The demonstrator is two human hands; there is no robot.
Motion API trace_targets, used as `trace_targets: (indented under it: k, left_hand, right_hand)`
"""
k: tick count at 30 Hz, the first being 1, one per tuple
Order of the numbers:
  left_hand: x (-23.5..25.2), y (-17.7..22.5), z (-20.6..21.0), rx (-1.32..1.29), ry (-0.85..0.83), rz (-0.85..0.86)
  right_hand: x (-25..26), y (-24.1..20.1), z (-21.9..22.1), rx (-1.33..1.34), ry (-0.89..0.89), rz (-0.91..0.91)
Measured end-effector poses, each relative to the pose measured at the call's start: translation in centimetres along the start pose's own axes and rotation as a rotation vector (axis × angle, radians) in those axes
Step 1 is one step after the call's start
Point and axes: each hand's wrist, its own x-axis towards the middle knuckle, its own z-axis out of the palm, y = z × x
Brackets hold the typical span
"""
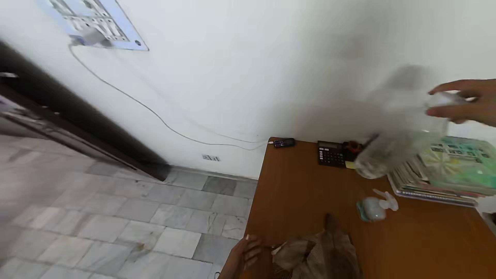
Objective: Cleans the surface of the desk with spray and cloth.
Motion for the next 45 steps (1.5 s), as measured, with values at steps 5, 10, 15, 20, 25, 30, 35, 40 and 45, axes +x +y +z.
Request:
trace_targets:
  k: [5,10,15,20,25,30,35,40,45]
  left_hand:
    - [-0.7,-0.8,-1.9,-0.045,0.03,0.023]
    - [-0.8,-1.3,-4.0,-0.066,0.049,0.04]
    - [-0.6,-1.7,-5.2,-0.078,0.091,0.04]
    - [-0.5,-1.3,-3.9,-0.099,0.174,-0.008]
    - [0.0,-0.6,-2.7,-0.1,0.175,0.015]
    - [0.2,-0.1,-1.7,-0.09,0.154,0.019]
    - [-0.5,-0.6,-1.6,-0.027,0.118,0.03]
    - [-0.9,-0.6,-1.0,0.08,0.051,0.04]
    - [-0.5,2.4,6.0,0.516,-0.236,0.153]
  right_hand:
    - [4.7,-7.6,9.9,0.051,-0.117,-0.09]
    - [9.3,-10.1,19.8,0.017,-0.23,-0.086]
    - [11.9,-11.1,22.7,-0.039,-0.251,0.016]
    - [13.0,-10.6,23.4,-0.022,-0.211,0.104]
    - [13.3,-10.8,24.0,-0.041,-0.184,0.131]
    - [12.1,-9.7,23.5,0.014,-0.191,0.102]
    - [4.9,-6.9,20.4,0.125,-0.117,-0.09]
    - [-11.8,-4.8,21.0,0.003,-0.318,-0.088]
    - [-27.5,-4.8,30.6,0.055,-0.804,0.104]
